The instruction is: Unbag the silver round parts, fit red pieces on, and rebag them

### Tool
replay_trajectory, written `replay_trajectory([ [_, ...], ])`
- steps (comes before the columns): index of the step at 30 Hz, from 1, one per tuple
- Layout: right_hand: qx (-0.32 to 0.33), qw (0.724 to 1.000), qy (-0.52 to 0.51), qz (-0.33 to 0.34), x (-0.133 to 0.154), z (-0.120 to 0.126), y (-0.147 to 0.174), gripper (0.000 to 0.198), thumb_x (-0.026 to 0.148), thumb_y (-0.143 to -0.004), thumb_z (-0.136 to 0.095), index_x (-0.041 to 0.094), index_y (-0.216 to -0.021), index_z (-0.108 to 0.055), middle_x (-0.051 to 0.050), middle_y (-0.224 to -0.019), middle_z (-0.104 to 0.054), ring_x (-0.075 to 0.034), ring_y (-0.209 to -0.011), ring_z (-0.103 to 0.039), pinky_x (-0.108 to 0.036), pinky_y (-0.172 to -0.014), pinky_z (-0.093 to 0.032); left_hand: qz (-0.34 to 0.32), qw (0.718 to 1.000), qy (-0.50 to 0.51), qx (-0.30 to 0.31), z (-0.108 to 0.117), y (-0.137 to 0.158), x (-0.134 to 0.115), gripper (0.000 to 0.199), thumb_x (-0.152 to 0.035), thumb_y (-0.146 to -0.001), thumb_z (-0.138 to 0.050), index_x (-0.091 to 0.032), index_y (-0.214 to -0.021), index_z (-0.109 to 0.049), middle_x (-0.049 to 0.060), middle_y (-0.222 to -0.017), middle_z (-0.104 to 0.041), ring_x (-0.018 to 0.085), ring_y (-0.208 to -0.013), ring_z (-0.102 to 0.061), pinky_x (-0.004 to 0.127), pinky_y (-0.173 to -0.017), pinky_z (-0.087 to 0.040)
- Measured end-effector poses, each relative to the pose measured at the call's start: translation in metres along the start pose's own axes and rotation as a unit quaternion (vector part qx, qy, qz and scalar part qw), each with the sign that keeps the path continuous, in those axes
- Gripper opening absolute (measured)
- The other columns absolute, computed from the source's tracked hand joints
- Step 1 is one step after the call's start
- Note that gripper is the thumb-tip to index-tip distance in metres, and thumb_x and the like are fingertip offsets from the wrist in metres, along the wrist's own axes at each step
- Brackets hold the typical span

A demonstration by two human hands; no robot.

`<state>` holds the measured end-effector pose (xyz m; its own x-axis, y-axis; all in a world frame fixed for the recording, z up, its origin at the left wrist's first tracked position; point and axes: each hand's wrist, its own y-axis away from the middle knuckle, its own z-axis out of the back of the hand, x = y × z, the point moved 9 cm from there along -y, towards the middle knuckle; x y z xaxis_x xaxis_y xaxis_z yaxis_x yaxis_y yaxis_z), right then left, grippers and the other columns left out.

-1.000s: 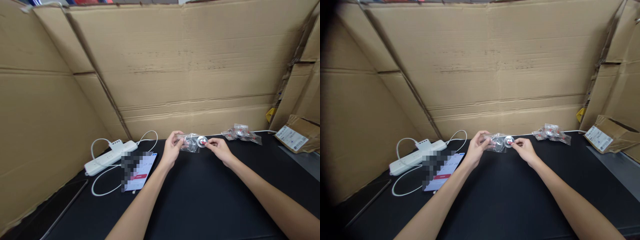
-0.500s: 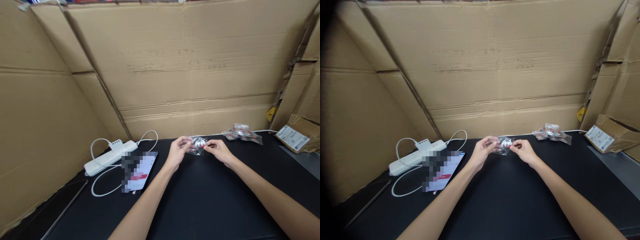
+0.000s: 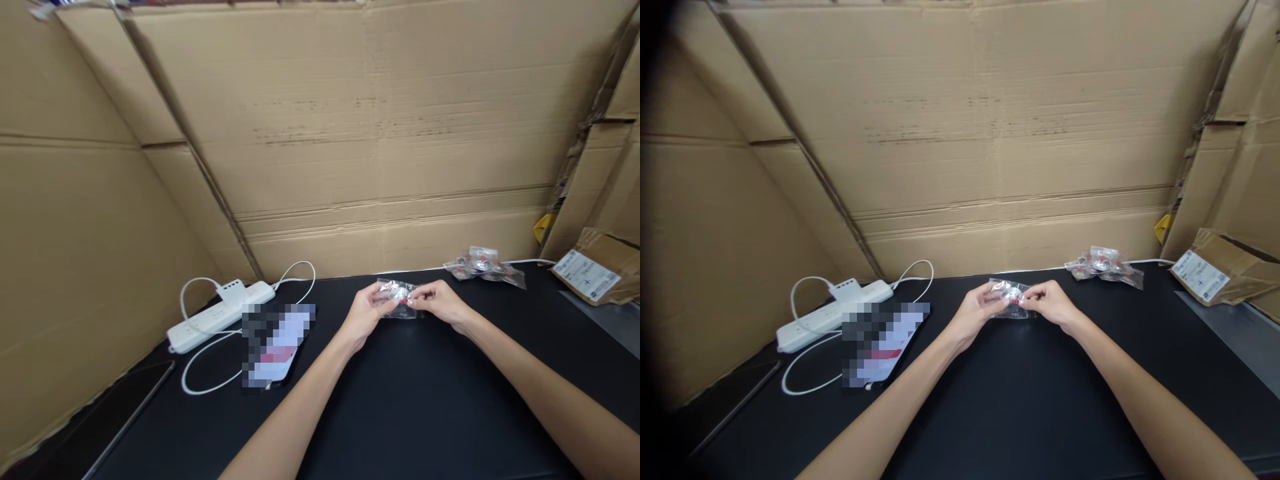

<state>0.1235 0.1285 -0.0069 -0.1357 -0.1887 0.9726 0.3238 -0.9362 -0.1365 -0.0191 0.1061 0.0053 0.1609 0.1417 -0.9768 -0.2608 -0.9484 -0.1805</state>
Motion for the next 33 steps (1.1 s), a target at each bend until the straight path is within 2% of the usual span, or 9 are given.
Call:
replay_trajectory([
  [4,0.008,0.998,0.0,-0.062,-0.004,-0.001,0.005,0.03,0.039,-0.065,-0.078,0.012,-0.077,-0.075,0.003,-0.049,-0.053,-0.004,-0.038,-0.034,-0.022,-0.04,-0.022,0.011,0.999,-0.008,-0.031,0.0,0.0,0.005,0.037,-0.027,-0.068,-0.08,-0.013,-0.099,-0.064,0.011,-0.094,-0.073,0.02,-0.086,-0.068,0.034,-0.082,-0.053],
  [10,0.038,0.995,-0.022,-0.094,-0.002,-0.007,0.011,0.035,0.043,-0.067,-0.076,0.011,-0.079,-0.073,-0.004,-0.058,-0.066,-0.004,-0.031,-0.04,-0.02,-0.033,-0.018,0.027,0.999,-0.007,-0.02,-0.005,0.003,0.007,0.041,-0.028,-0.069,-0.08,-0.012,-0.103,-0.065,0.011,-0.088,-0.073,0.02,-0.078,-0.069,0.033,-0.078,-0.053],
  [15,0.031,0.994,-0.063,-0.089,0.0,-0.007,0.011,0.029,0.037,-0.068,-0.077,0.01,-0.077,-0.072,-0.001,-0.051,-0.06,-0.001,-0.031,-0.032,-0.02,-0.034,-0.014,0.028,0.999,0.016,-0.007,-0.012,0.007,0.003,0.038,-0.027,-0.068,-0.081,-0.011,-0.099,-0.066,0.009,-0.087,-0.072,0.017,-0.076,-0.067,0.03,-0.076,-0.054],
  [21,-0.024,0.991,-0.085,-0.1,-0.004,-0.007,0.011,0.033,0.038,-0.066,-0.077,0.01,-0.082,-0.074,0.005,-0.042,-0.048,-0.002,-0.034,-0.027,-0.02,-0.036,-0.012,0.044,0.994,0.102,0.007,-0.023,0.01,0.007,0.04,-0.023,-0.065,-0.083,-0.011,-0.099,-0.065,0.008,-0.091,-0.069,0.021,-0.087,-0.068,0.041,-0.089,-0.055],
  [26,-0.06,0.991,-0.08,-0.084,-0.002,-0.007,0.012,0.036,0.044,-0.061,-0.079,0.011,-0.076,-0.075,0.005,-0.041,-0.043,-0.004,-0.039,-0.03,-0.02,-0.038,-0.015,0.06,0.988,0.143,0.014,-0.028,0.013,0.014,0.04,-0.022,-0.069,-0.082,-0.011,-0.103,-0.064,0.01,-0.096,-0.07,0.023,-0.091,-0.069,0.046,-0.097,-0.051],
  [30,-0.052,0.991,-0.098,-0.076,0.002,-0.009,0.012,0.037,0.046,-0.062,-0.078,0.012,-0.077,-0.075,0.006,-0.041,-0.04,-0.004,-0.041,-0.027,-0.02,-0.039,-0.014,0.09,0.982,0.167,0.002,-0.029,0.012,0.019,0.035,-0.02,-0.069,-0.081,-0.009,-0.1,-0.067,0.012,-0.095,-0.072,0.024,-0.09,-0.07,0.044,-0.097,-0.052],
  [33,-0.05,0.986,-0.143,-0.063,0.009,-0.008,0.01,0.038,0.044,-0.063,-0.077,0.012,-0.084,-0.075,0.006,-0.046,-0.04,-0.003,-0.041,-0.026,-0.02,-0.039,-0.013,0.109,0.974,0.194,-0.036,-0.021,0.009,0.021,0.029,-0.014,-0.07,-0.079,-0.008,-0.097,-0.069,0.014,-0.096,-0.073,0.023,-0.091,-0.07,0.04,-0.096,-0.053],
])
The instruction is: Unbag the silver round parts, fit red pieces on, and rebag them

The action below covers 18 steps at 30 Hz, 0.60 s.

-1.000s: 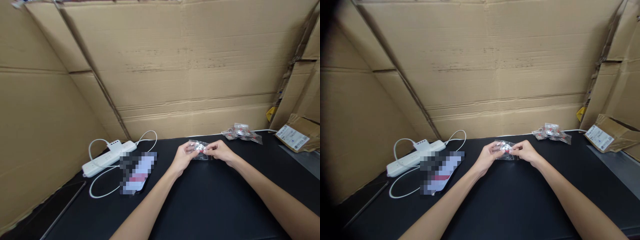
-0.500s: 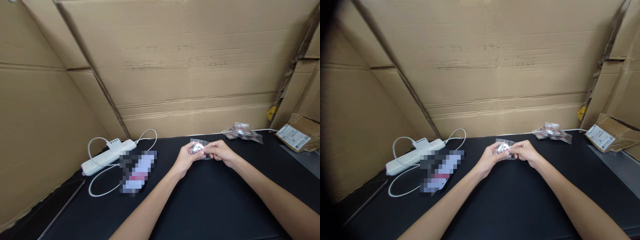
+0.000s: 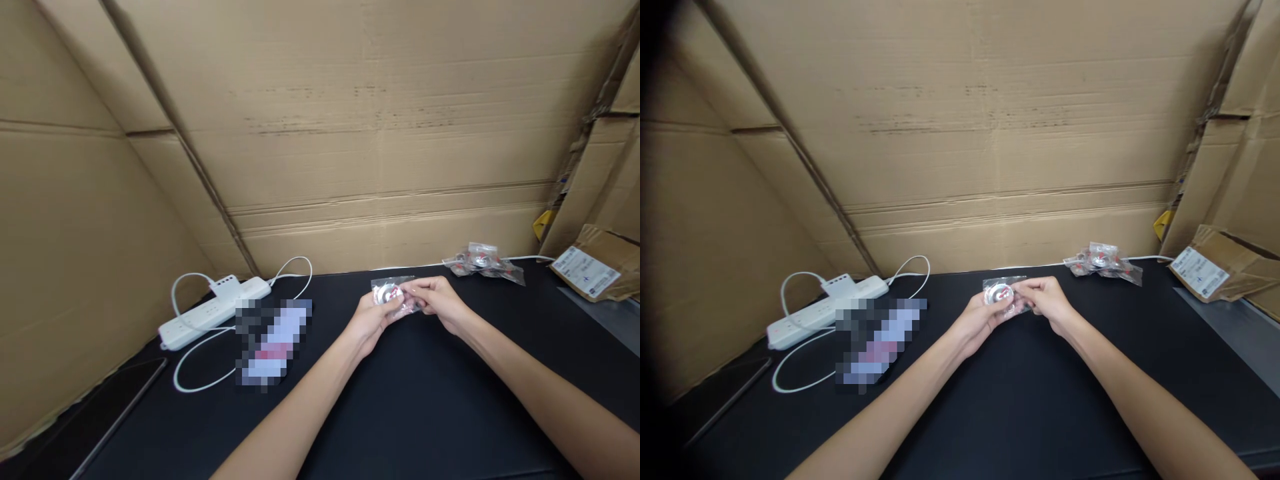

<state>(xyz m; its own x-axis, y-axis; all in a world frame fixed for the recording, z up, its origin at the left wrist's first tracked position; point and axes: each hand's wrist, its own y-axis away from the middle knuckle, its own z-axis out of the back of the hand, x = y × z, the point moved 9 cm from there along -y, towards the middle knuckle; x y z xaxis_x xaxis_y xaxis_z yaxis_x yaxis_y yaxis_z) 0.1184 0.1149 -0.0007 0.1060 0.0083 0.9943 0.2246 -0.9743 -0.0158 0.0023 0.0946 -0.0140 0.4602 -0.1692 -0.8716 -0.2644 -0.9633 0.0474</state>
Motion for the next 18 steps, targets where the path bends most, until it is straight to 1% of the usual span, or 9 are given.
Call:
replay_trajectory([
  [3,-0.054,0.997,-0.039,0.036,0.01,0.011,-0.002,0.039,0.044,-0.067,-0.076,0.013,-0.091,-0.071,0.005,-0.054,-0.045,-0.003,-0.041,-0.028,-0.02,-0.038,-0.015,-0.005,0.998,0.032,-0.052,0.011,-0.003,-0.007,0.021,-0.009,-0.072,-0.076,-0.008,-0.092,-0.07,0.014,-0.098,-0.073,0.022,-0.091,-0.07,0.036,-0.093,-0.054],
  [5,-0.101,0.992,-0.043,0.055,0.012,0.02,-0.003,0.04,0.044,-0.067,-0.077,0.016,-0.093,-0.068,0.004,-0.06,-0.05,-0.004,-0.044,-0.035,-0.019,-0.037,-0.021,-0.01,0.996,0.049,-0.08,0.018,-0.003,-0.01,0.016,-0.009,-0.073,-0.074,-0.009,-0.089,-0.07,0.013,-0.098,-0.073,0.021,-0.091,-0.07,0.035,-0.09,-0.056],
  [6,-0.109,0.992,-0.04,0.055,0.01,0.021,-0.003,0.041,0.044,-0.066,-0.078,0.017,-0.094,-0.067,0.003,-0.064,-0.053,-0.006,-0.047,-0.041,-0.019,-0.038,-0.026,-0.011,0.994,0.056,-0.09,0.021,-0.003,-0.011,0.016,-0.009,-0.073,-0.074,-0.01,-0.088,-0.07,0.012,-0.098,-0.073,0.021,-0.09,-0.07,0.034,-0.088,-0.056],
  [7,-0.104,0.993,-0.035,0.049,0.008,0.019,-0.004,0.043,0.044,-0.064,-0.079,0.017,-0.094,-0.066,0.001,-0.068,-0.056,-0.008,-0.051,-0.047,-0.019,-0.04,-0.032,-0.01,0.993,0.061,-0.096,0.023,-0.002,-0.011,0.015,-0.009,-0.073,-0.074,-0.01,-0.088,-0.07,0.012,-0.097,-0.073,0.021,-0.089,-0.07,0.033,-0.086,-0.057],
  [9,-0.059,0.997,-0.022,0.036,0.001,0.008,-0.005,0.043,0.044,-0.063,-0.08,0.016,-0.092,-0.066,-0.003,-0.075,-0.062,-0.012,-0.061,-0.056,-0.021,-0.046,-0.041,-0.006,0.994,0.059,-0.097,0.023,-0.002,-0.01,0.016,-0.012,-0.073,-0.075,-0.012,-0.087,-0.069,0.01,-0.094,-0.073,0.019,-0.086,-0.07,0.029,-0.078,-0.057],
  [11,-0.012,0.999,-0.005,0.044,-0.001,-0.005,-0.004,0.039,0.044,-0.064,-0.08,0.014,-0.085,-0.068,-0.005,-0.076,-0.065,-0.013,-0.066,-0.059,-0.023,-0.052,-0.044,-0.005,0.994,0.047,-0.095,0.022,-0.001,-0.009,0.018,-0.014,-0.071,-0.076,-0.012,-0.087,-0.069,0.009,-0.091,-0.073,0.017,-0.08,-0.069,0.025,-0.068,-0.054],
  [12,-0.002,0.998,0.001,0.056,0.0,-0.008,-0.003,0.036,0.044,-0.064,-0.079,0.014,-0.081,-0.069,-0.005,-0.074,-0.065,-0.013,-0.066,-0.059,-0.023,-0.054,-0.045,-0.006,0.995,0.039,-0.094,0.021,-0.001,-0.009,0.02,-0.014,-0.07,-0.077,-0.013,-0.087,-0.069,0.008,-0.09,-0.073,0.016,-0.078,-0.068,0.024,-0.064,-0.052],
  [15,-0.024,0.996,-0.005,0.09,0.008,-0.003,-0.001,0.03,0.041,-0.064,-0.078,0.014,-0.074,-0.069,-0.005,-0.072,-0.065,-0.014,-0.066,-0.059,-0.025,-0.057,-0.046,-0.018,0.996,0.014,-0.081,0.018,-0.001,-0.013,0.023,-0.019,-0.068,-0.079,-0.014,-0.088,-0.07,0.008,-0.09,-0.073,0.016,-0.079,-0.067,0.025,-0.066,-0.051],
  [18,-0.049,0.993,-0.022,0.107,0.015,0.008,-0.001,0.028,0.039,-0.064,-0.079,0.015,-0.073,-0.068,-0.005,-0.074,-0.066,-0.015,-0.067,-0.06,-0.026,-0.059,-0.047,-0.036,0.998,-0.04,-0.037,0.011,-0.002,-0.02,0.023,-0.025,-0.07,-0.079,-0.014,-0.088,-0.071,0.008,-0.09,-0.072,0.016,-0.081,-0.066,0.026,-0.072,-0.05],
])
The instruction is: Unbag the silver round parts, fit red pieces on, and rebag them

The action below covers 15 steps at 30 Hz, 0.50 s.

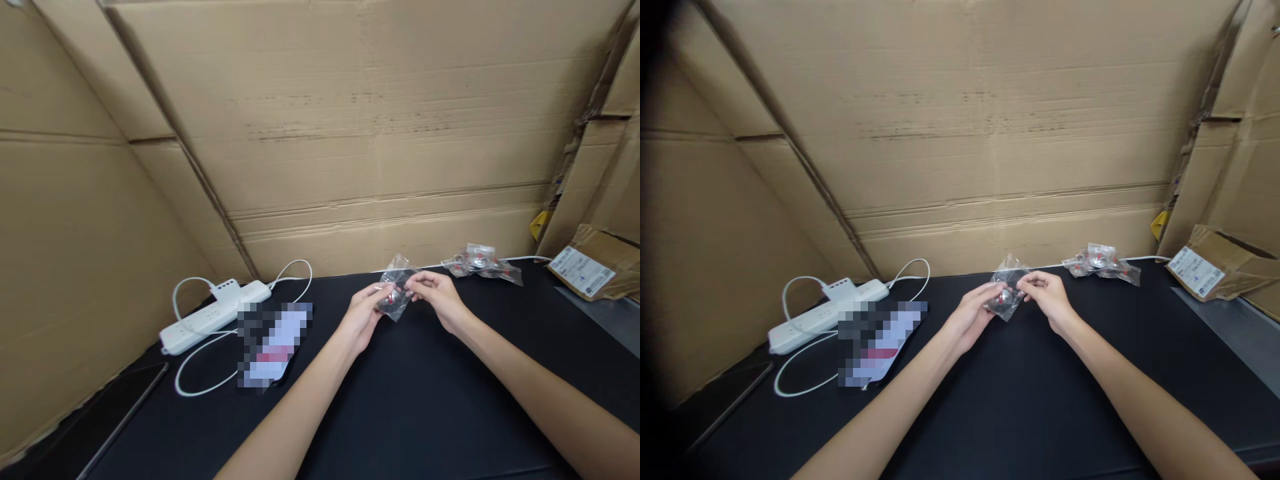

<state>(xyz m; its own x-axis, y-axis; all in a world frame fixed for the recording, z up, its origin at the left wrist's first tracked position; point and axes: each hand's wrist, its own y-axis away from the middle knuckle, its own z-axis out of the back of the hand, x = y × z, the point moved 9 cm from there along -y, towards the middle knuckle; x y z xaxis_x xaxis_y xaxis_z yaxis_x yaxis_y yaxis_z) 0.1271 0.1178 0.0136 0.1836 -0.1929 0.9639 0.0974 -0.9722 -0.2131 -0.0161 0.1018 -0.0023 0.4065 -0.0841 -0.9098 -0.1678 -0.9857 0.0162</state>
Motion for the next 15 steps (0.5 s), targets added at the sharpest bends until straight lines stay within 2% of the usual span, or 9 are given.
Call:
replay_trajectory([
  [4,-0.001,1.0,0.007,0.008,0.002,0.006,-0.003,0.03,0.041,-0.065,-0.079,0.016,-0.077,-0.068,-0.004,-0.068,-0.065,-0.014,-0.061,-0.059,-0.027,-0.058,-0.048,-0.011,0.993,-0.109,0.049,-0.004,-0.001,-0.001,0.027,-0.027,-0.07,-0.079,-0.014,-0.092,-0.072,0.008,-0.085,-0.072,0.015,-0.074,-0.066,0.025,-0.068,-0.049],
  [9,0.06,0.996,0.059,0.03,-0.001,-0.002,-0.004,0.032,0.046,-0.069,-0.076,0.016,-0.079,-0.069,-0.005,-0.069,-0.068,-0.015,-0.058,-0.061,-0.028,-0.057,-0.048,-0.056,0.985,-0.16,0.024,0.002,-0.003,-0.008,0.029,-0.034,-0.071,-0.078,-0.013,-0.09,-0.072,0.01,-0.082,-0.073,0.018,-0.076,-0.068,0.027,-0.07,-0.05],
  [12,0.044,0.996,0.062,0.05,0.001,0.002,-0.006,0.031,0.046,-0.071,-0.074,0.016,-0.077,-0.07,-0.005,-0.068,-0.068,-0.016,-0.058,-0.061,-0.029,-0.059,-0.05,-0.065,0.982,-0.178,0.022,0.0,-0.003,-0.012,0.029,-0.039,-0.074,-0.075,-0.012,-0.085,-0.072,0.011,-0.084,-0.073,0.02,-0.078,-0.068,0.028,-0.07,-0.051],
  [15,0.027,0.996,0.066,0.059,0.005,0.006,-0.007,0.028,0.043,-0.072,-0.074,0.016,-0.077,-0.071,-0.004,-0.066,-0.066,-0.015,-0.057,-0.06,-0.03,-0.061,-0.051,-0.07,0.977,-0.198,0.037,-0.005,-0.001,-0.016,0.031,-0.042,-0.077,-0.071,-0.013,-0.089,-0.071,0.011,-0.08,-0.073,0.021,-0.076,-0.069,0.03,-0.069,-0.053],
])
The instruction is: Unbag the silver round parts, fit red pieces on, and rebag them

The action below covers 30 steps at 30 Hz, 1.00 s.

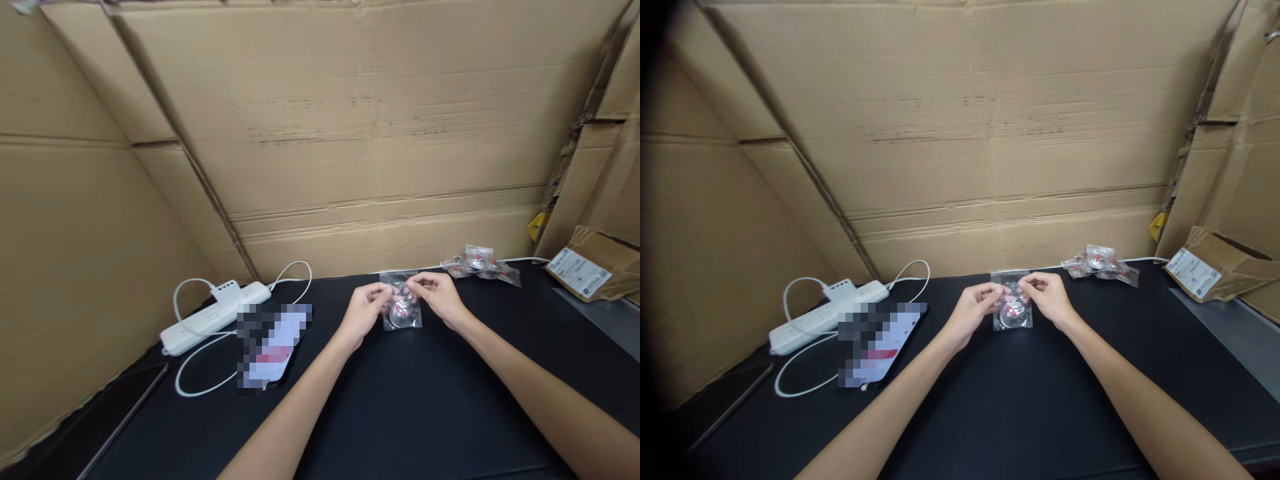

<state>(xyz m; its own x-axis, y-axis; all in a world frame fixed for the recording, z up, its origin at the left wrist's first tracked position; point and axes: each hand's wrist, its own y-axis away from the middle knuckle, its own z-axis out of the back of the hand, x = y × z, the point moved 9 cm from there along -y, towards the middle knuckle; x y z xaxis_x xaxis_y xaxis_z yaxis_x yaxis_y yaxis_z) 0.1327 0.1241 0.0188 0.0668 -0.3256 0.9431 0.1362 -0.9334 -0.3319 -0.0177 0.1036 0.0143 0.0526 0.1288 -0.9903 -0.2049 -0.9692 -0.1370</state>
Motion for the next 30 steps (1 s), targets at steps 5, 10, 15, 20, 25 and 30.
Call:
replay_trajectory([
  [5,0.016,0.999,-0.049,-0.013,0.007,-0.003,0.002,0.035,0.036,-0.07,-0.076,0.02,-0.1,-0.072,-0.004,-0.075,-0.069,-0.015,-0.06,-0.061,-0.03,-0.059,-0.052,-0.027,1.0,0.011,0.002,0.0,0.001,-0.009,0.036,-0.039,-0.076,-0.071,-0.015,-0.102,-0.067,0.01,-0.086,-0.073,0.02,-0.07,-0.069,0.031,-0.064,-0.055],
  [10,-0.003,0.998,-0.051,-0.023,0.01,0.0,0.003,0.026,0.037,-0.07,-0.075,0.02,-0.09,-0.076,-0.007,-0.088,-0.073,-0.016,-0.068,-0.063,-0.03,-0.06,-0.051,-0.043,0.999,0.002,0.002,0.001,0.003,-0.015,0.038,-0.036,-0.079,-0.068,-0.018,-0.112,-0.063,0.011,-0.096,-0.071,0.018,-0.068,-0.068,0.028,-0.059,-0.055],
  [15,-0.004,0.999,-0.035,-0.013,0.011,-0.001,0.003,0.021,0.035,-0.071,-0.073,0.02,-0.085,-0.078,-0.006,-0.079,-0.073,-0.014,-0.06,-0.06,-0.029,-0.059,-0.049,-0.046,0.999,0.004,0.005,0.001,0.003,-0.014,0.031,-0.037,-0.083,-0.061,-0.019,-0.109,-0.062,0.011,-0.099,-0.07,0.017,-0.066,-0.068,0.026,-0.055,-0.055],
  [20,0.021,1.0,-0.017,0.005,0.018,-0.007,0.004,0.021,0.033,-0.073,-0.071,0.021,-0.089,-0.078,-0.005,-0.08,-0.072,-0.016,-0.066,-0.061,-0.029,-0.063,-0.05,-0.031,0.999,0.008,-0.017,0.005,0.003,-0.013,0.031,-0.038,-0.083,-0.06,-0.017,-0.105,-0.063,0.01,-0.094,-0.07,0.017,-0.062,-0.068,0.026,-0.054,-0.055],
  [25,0.035,0.999,-0.012,0.016,0.019,-0.01,0.005,0.025,0.037,-0.077,-0.069,0.019,-0.092,-0.077,-0.006,-0.082,-0.07,-0.016,-0.072,-0.062,-0.029,-0.066,-0.05,-0.012,0.999,0.026,-0.028,0.006,0.003,-0.013,0.036,-0.045,-0.087,-0.052,-0.015,-0.101,-0.064,0.011,-0.093,-0.072,0.018,-0.067,-0.069,0.028,-0.058,-0.056],
  [30,0.042,0.999,-0.019,0.012,0.009,-0.012,0.002,0.027,0.03,-0.071,-0.074,0.018,-0.094,-0.072,-0.006,-0.086,-0.07,-0.017,-0.075,-0.064,-0.029,-0.068,-0.052,-0.047,0.998,-0.013,-0.048,0.007,0.003,-0.015,0.031,-0.037,-0.075,-0.071,-0.014,-0.094,-0.063,0.008,-0.081,-0.072,0.019,-0.069,-0.07,0.031,-0.068,-0.059],
])
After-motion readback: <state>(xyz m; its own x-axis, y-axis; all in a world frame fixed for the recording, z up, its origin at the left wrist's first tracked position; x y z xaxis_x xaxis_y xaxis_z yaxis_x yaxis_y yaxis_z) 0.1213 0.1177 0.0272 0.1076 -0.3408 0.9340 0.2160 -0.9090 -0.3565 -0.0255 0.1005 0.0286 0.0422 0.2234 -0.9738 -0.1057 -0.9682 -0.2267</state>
